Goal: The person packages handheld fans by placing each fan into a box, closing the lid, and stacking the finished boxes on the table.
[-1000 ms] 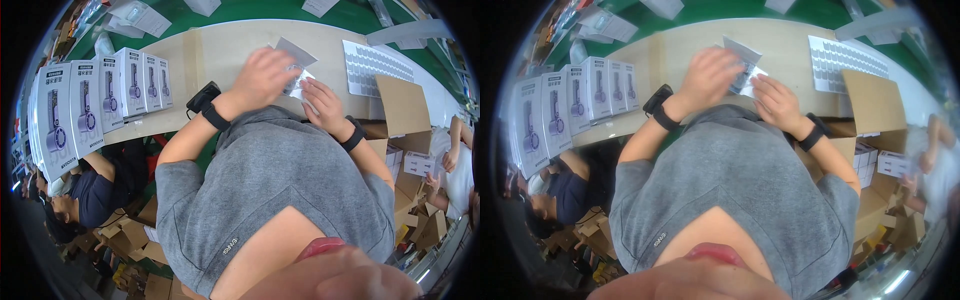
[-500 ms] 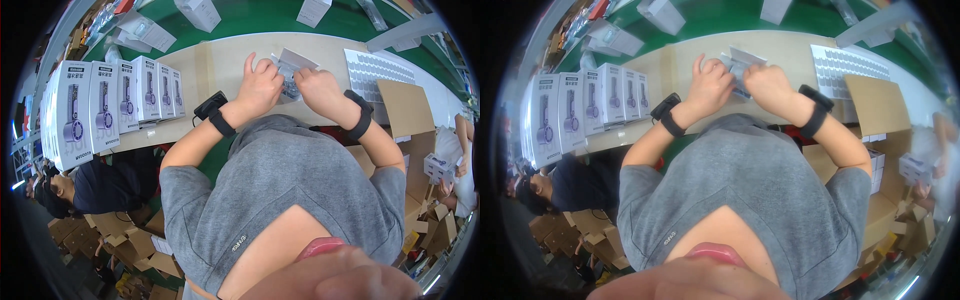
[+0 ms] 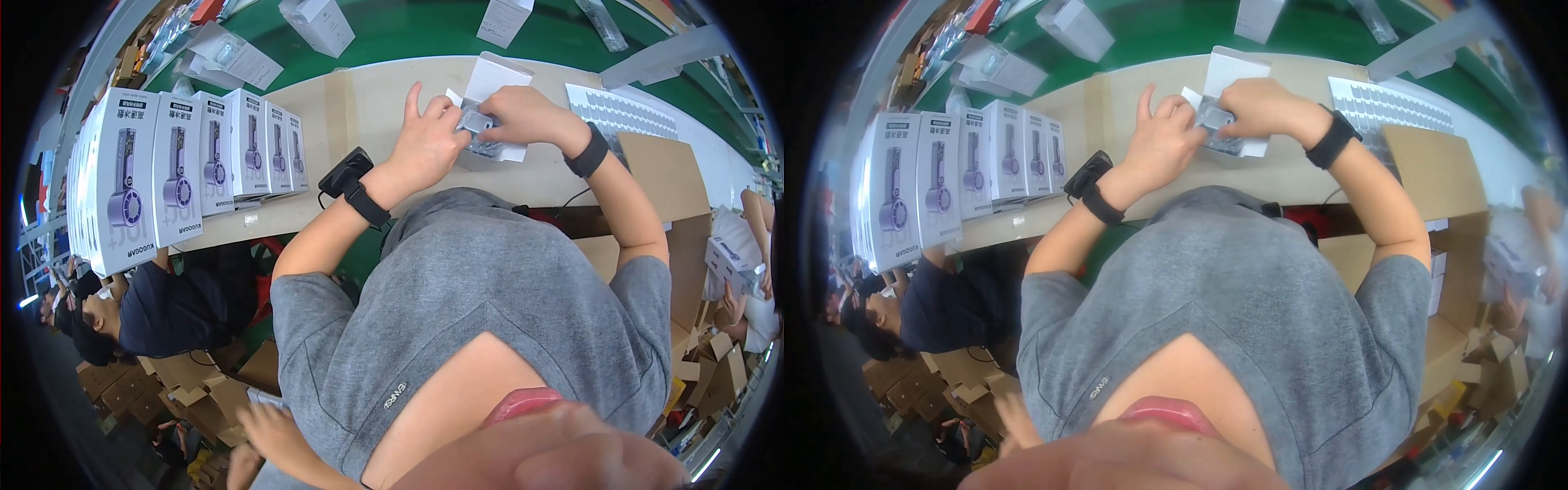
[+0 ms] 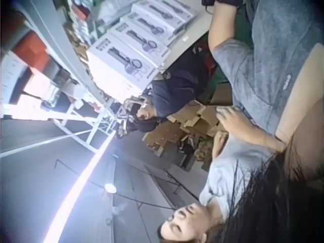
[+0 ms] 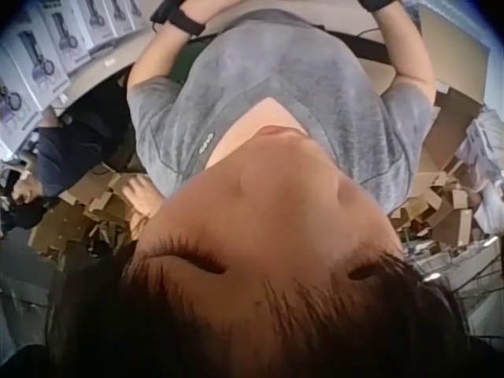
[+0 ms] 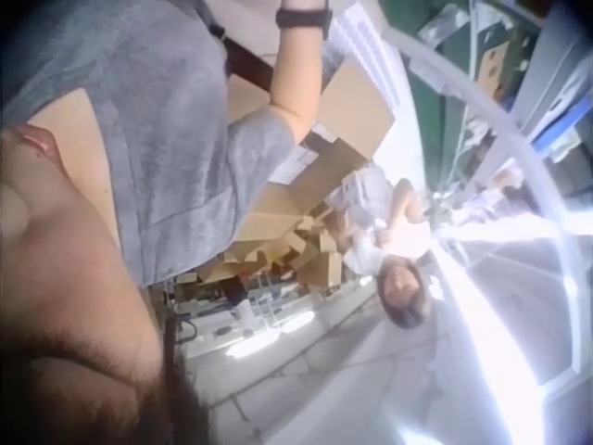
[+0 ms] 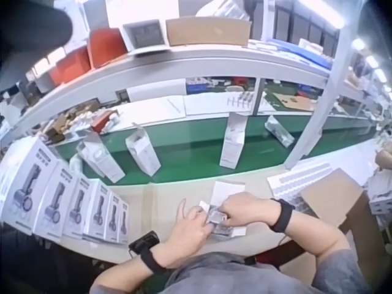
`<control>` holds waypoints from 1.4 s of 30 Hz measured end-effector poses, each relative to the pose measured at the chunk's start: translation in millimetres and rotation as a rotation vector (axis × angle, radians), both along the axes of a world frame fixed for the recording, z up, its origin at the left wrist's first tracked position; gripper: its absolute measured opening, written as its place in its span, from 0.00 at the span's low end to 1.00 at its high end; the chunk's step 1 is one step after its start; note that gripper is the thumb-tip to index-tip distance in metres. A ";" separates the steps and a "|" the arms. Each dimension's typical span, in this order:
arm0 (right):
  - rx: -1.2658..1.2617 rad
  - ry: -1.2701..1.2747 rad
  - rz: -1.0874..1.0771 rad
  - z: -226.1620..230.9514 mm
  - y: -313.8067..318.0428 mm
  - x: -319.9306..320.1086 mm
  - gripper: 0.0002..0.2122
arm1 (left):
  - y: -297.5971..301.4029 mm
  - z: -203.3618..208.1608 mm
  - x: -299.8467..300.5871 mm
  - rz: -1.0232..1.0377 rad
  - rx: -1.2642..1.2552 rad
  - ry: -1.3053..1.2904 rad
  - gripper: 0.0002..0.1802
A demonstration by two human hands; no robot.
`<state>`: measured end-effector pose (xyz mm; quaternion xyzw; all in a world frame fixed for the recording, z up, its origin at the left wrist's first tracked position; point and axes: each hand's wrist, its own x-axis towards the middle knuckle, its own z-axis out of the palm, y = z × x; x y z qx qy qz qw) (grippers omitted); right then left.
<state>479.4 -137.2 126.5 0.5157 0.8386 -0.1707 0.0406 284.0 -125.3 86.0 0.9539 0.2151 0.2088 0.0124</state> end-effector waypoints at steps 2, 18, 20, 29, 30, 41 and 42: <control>-0.052 0.088 -0.066 -2.4 2.0 4.1 0.11 | 3.2 -2.2 -1.1 -0.048 0.025 0.019 0.04; 0.232 0.070 -0.163 -27.1 -20.7 -5.0 0.13 | 11.0 -16.0 8.8 -0.046 -0.316 -0.387 0.04; 0.253 0.113 -0.203 -19.3 -36.6 4.1 0.13 | 8.8 -9.4 6.6 -0.034 -0.218 -0.439 0.05; 0.504 0.784 -0.572 -19.1 -120.7 26.7 0.20 | -22.4 57.2 28.4 -0.426 -0.299 -0.583 0.10; 0.540 0.867 -0.605 -19.2 -125.6 28.8 0.21 | -22.7 61.5 29.6 -0.499 -0.297 -0.587 0.11; 0.375 0.920 -0.447 0.3 -104.7 50.7 0.25 | -16.3 44.0 21.9 0.013 -0.414 -0.302 0.45; 0.319 0.971 -0.357 7.5 -95.8 48.7 0.28 | -13.4 36.4 20.0 0.056 -0.635 -0.262 0.52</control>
